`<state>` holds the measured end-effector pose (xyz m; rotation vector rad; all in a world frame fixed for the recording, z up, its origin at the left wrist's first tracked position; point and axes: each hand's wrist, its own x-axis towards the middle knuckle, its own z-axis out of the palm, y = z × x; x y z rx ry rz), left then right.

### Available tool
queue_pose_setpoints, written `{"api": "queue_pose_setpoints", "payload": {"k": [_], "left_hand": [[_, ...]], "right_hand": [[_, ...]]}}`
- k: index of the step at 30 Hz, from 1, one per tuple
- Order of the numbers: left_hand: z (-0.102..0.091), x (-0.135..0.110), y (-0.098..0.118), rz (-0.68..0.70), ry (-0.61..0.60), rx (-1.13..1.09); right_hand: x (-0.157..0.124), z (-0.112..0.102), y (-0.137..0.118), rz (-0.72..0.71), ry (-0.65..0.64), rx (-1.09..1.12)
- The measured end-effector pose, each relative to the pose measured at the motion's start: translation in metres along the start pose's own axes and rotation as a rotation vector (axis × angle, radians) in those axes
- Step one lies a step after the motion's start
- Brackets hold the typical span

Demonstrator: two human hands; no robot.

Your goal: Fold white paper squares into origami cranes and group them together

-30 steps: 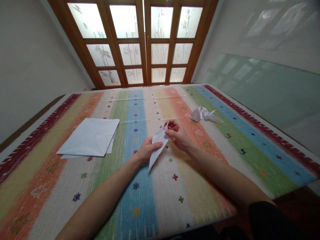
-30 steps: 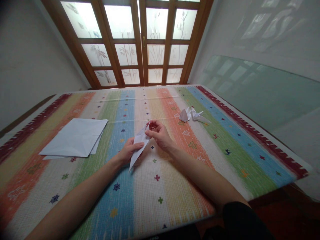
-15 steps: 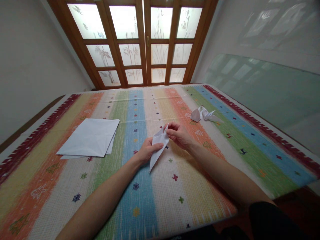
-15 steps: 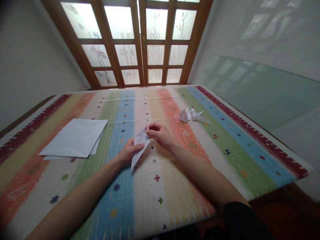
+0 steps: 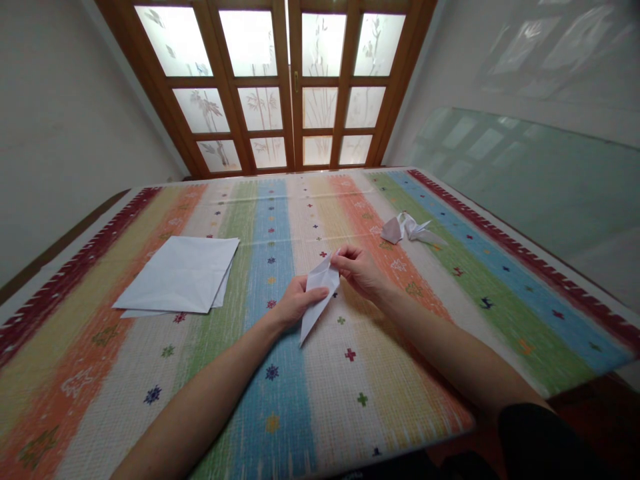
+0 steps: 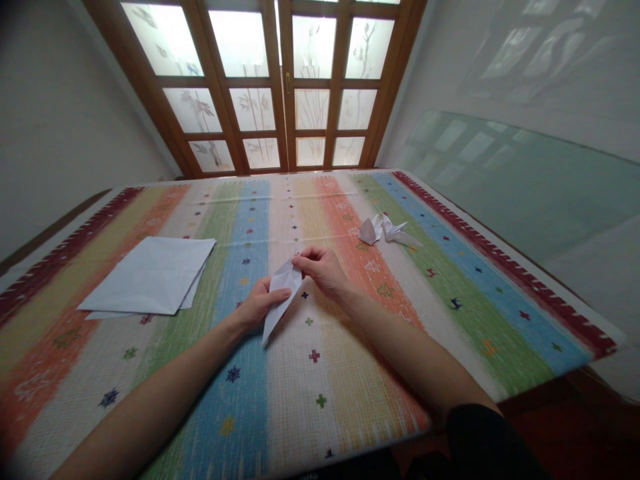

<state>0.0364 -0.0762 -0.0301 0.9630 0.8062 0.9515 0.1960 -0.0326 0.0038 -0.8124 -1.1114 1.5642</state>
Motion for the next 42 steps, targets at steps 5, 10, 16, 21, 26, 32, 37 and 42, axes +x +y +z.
{"api": "queue_pose_setpoints", "payload": {"k": [5, 10, 16, 21, 26, 32, 37, 42], "left_hand": [[-0.0003, -0.0009, -0.0011, -0.016, -0.035, -0.006], [0.0005, -0.001, -0.0017, -0.031, -0.044, -0.019], [-0.0011, 0.0005, -0.0039, -0.025, -0.025, 0.018], [-0.0009, 0.0001, -0.0034, 0.001, -0.023, 0.086], [0.0001, -0.0001, -0.0023, 0.026, -0.017, 0.136], [0.0007, 0.0006, -0.0001, 0.074, -0.035, 0.214], [-0.0007, 0.0024, -0.0007, 0.109, -0.017, 0.297], [0.0002, 0.0023, -0.0025, 0.193, 0.044, 0.413]], "right_hand": [[-0.0006, 0.0002, -0.0023, 0.009, -0.078, 0.021], [-0.0005, 0.0012, -0.0025, 0.0, -0.063, 0.014], [-0.002, 0.0031, -0.0032, 0.01, -0.006, 0.033], [-0.0018, 0.0027, -0.0029, 0.012, 0.009, 0.024], [-0.0008, 0.0021, -0.0017, 0.009, 0.039, 0.017], [-0.0011, 0.0025, 0.0018, -0.003, 0.098, 0.012], [0.0017, 0.0004, 0.0044, 0.005, 0.129, -0.013], [0.0024, 0.0003, 0.0027, -0.047, 0.179, -0.113]]}}
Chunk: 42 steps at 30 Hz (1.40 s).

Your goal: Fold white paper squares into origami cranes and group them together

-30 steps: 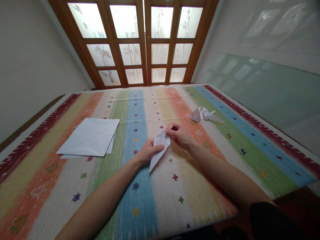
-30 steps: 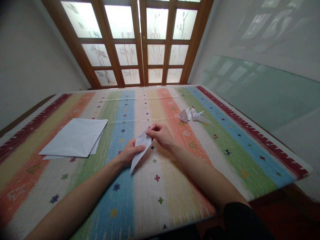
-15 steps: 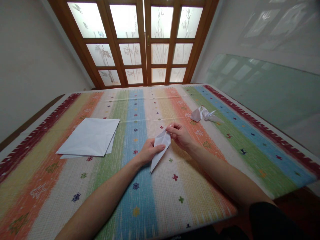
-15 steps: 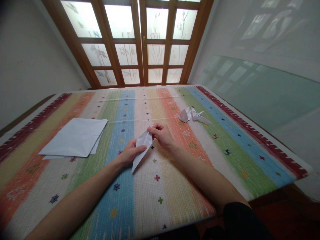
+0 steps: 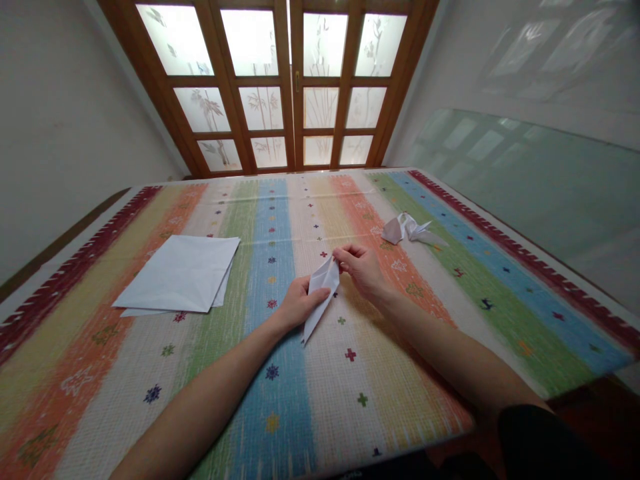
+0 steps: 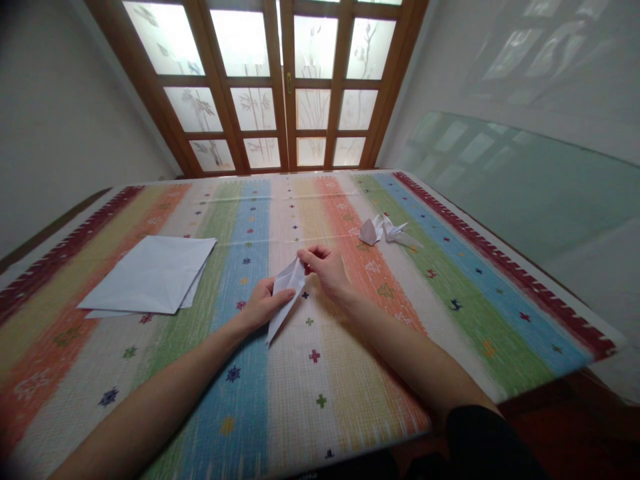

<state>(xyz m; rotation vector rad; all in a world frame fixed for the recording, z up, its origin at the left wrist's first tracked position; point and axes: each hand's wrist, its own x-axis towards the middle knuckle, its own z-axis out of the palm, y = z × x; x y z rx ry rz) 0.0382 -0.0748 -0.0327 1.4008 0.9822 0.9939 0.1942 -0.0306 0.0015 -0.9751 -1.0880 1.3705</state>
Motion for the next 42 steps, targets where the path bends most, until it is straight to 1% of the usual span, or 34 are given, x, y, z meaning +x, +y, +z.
{"api": "queue_pose_setpoints", "payload": {"k": [7, 10, 15, 22, 29, 42], "left_hand": [[0.004, -0.0031, 0.0024, 0.07, 0.142, 0.211], [0.005, -0.0039, 0.0026, 0.081, 0.171, 0.266], [0.0048, -0.0043, 0.0019, 0.08, 0.165, 0.278], [0.0043, -0.0042, -0.0008, 0.085, 0.169, 0.287], [0.0047, -0.0043, 0.0007, 0.087, 0.176, 0.302], [0.0045, -0.0042, 0.0009, 0.087, 0.18, 0.291]], "right_hand": [[-0.0026, 0.0007, 0.0038, -0.036, 0.003, -0.074], [-0.0026, 0.0004, 0.0047, -0.047, 0.012, -0.082], [-0.0025, 0.0001, 0.005, -0.05, 0.004, -0.091], [-0.0016, 0.0, 0.0053, -0.026, 0.006, -0.039], [-0.0021, -0.0001, 0.0052, -0.02, 0.004, -0.053], [-0.0007, -0.001, 0.0066, 0.002, -0.017, 0.006]]}}
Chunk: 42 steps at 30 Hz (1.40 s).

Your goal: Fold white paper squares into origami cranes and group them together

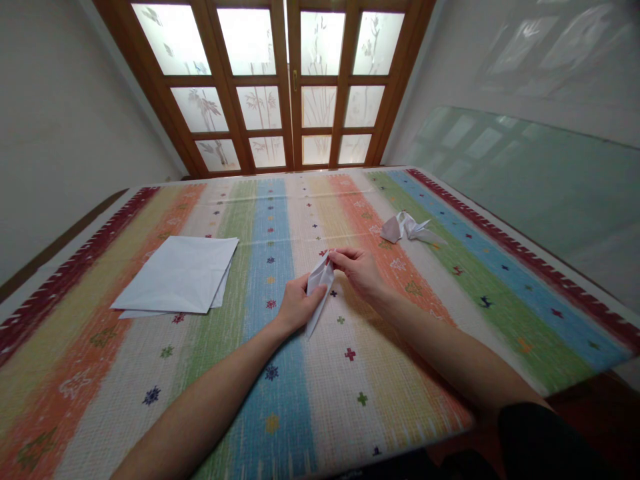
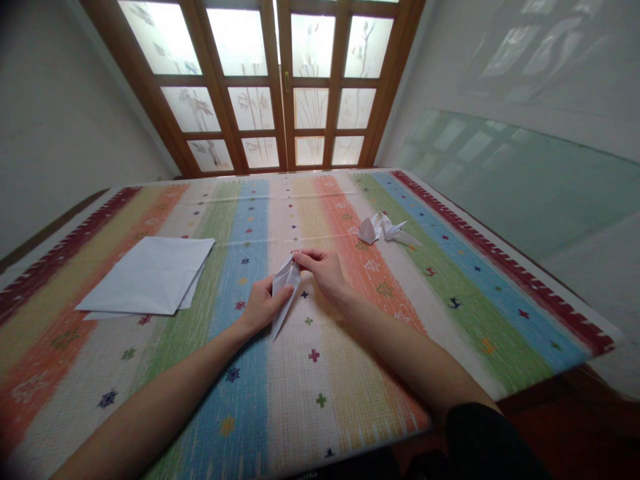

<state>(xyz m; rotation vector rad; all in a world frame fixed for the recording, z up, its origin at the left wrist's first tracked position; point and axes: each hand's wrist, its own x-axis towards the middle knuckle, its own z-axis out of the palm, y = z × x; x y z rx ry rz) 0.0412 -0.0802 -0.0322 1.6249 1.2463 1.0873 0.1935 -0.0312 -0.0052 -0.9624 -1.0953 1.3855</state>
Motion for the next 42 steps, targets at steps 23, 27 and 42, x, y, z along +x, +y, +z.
{"api": "queue_pose_setpoints", "payload": {"k": [23, 27, 42], "left_hand": [[-0.003, 0.001, 0.004, -0.024, -0.112, -0.084], [-0.004, 0.003, 0.003, -0.03, -0.126, -0.111], [-0.003, 0.003, -0.004, -0.033, -0.156, -0.175]], "right_hand": [[0.001, -0.002, 0.003, 0.179, 0.017, 0.214], [0.005, -0.004, 0.005, 0.179, 0.031, 0.195], [-0.003, 0.002, 0.007, 0.15, -0.164, 0.008]]}}
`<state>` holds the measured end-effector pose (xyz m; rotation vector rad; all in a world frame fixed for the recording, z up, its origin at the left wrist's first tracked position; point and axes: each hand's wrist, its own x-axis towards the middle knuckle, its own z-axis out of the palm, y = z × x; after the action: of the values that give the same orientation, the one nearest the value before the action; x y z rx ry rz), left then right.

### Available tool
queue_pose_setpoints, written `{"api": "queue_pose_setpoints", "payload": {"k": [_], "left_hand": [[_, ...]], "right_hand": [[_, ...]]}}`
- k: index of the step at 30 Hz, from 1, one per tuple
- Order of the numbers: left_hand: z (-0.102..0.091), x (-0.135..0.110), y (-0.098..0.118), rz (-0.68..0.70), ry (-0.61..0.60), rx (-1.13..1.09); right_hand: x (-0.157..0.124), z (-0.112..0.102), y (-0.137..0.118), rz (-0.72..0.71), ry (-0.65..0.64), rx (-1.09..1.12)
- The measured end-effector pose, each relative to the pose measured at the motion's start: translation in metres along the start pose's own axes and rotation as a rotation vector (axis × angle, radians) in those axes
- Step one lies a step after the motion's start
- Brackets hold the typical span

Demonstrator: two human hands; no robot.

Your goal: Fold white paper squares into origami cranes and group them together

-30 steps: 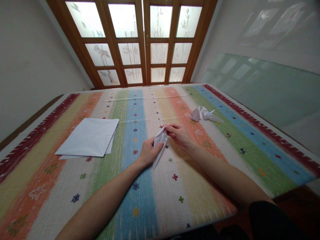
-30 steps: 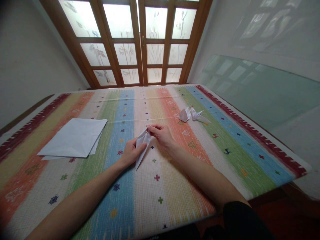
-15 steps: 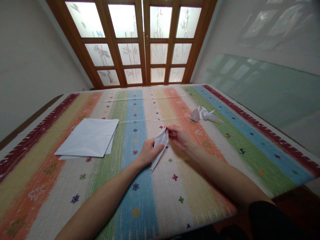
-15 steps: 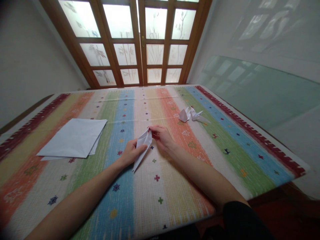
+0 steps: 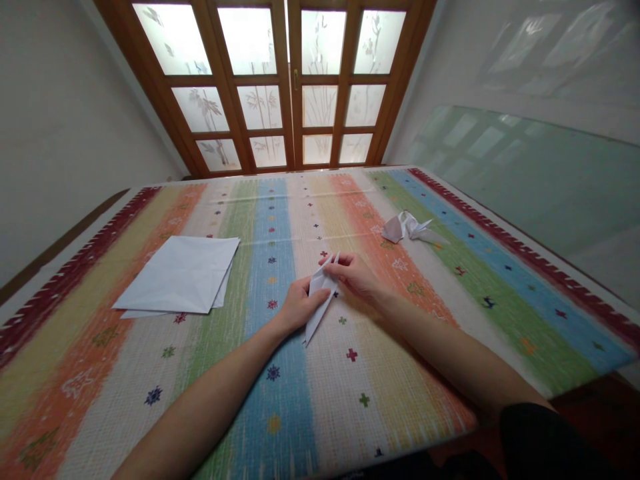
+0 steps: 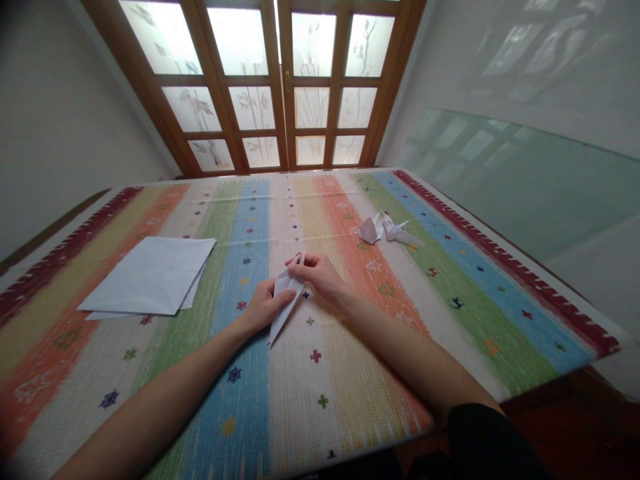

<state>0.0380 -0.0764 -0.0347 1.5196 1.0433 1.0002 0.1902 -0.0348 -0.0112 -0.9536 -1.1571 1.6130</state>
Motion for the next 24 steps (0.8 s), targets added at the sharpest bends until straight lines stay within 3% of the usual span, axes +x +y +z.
{"api": "queue_pose_setpoints", "payload": {"k": [6, 24], "left_hand": [[0.001, 0.0, 0.003, 0.002, -0.001, 0.036], [-0.001, -0.001, -0.003, -0.008, -0.095, -0.06]], "right_hand": [[0.002, -0.002, 0.001, -0.012, 0.039, -0.024], [0.01, -0.019, -0.013, 0.022, -0.05, -0.047]]}}
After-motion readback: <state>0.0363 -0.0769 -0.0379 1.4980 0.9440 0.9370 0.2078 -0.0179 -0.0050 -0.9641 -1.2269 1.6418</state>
